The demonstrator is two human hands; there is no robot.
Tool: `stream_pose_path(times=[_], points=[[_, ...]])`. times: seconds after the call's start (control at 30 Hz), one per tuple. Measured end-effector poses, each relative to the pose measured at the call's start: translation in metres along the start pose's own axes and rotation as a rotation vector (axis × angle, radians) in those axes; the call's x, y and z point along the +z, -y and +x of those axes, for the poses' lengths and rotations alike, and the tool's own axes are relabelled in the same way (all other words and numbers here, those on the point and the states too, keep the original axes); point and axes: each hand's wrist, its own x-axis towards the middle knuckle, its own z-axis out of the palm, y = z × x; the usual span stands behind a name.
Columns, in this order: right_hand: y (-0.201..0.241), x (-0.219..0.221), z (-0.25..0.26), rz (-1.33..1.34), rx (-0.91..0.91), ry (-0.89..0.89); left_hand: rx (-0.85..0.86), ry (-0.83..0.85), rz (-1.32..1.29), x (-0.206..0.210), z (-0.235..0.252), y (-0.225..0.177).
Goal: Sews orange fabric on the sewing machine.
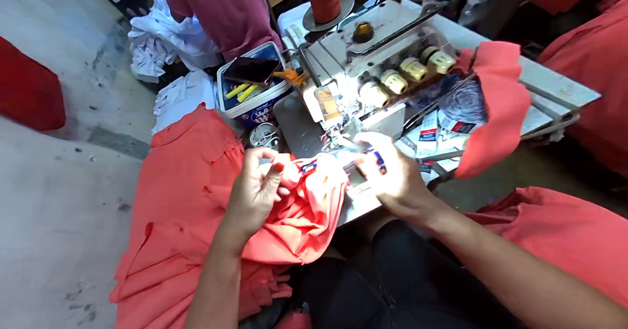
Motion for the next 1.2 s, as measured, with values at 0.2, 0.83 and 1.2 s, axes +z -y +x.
stream_pose_path(times=[0.2,0.83,1.2], points=[[-0.084,-0.028,0.019,-0.124,0.494,-0.283,-0.028,0.056,0.202,-0.007,0.001,0.006],[-0.092,-0.033,0.010,-0.250,0.239,-0.434,0.547,-0.205,0.814,0.124,-0.022,0.002],[-0.099,-0.047,0.026,-0.111,0.503,-0.183,0.123,-0.287,0.313,0.077,0.006,-0.009]])
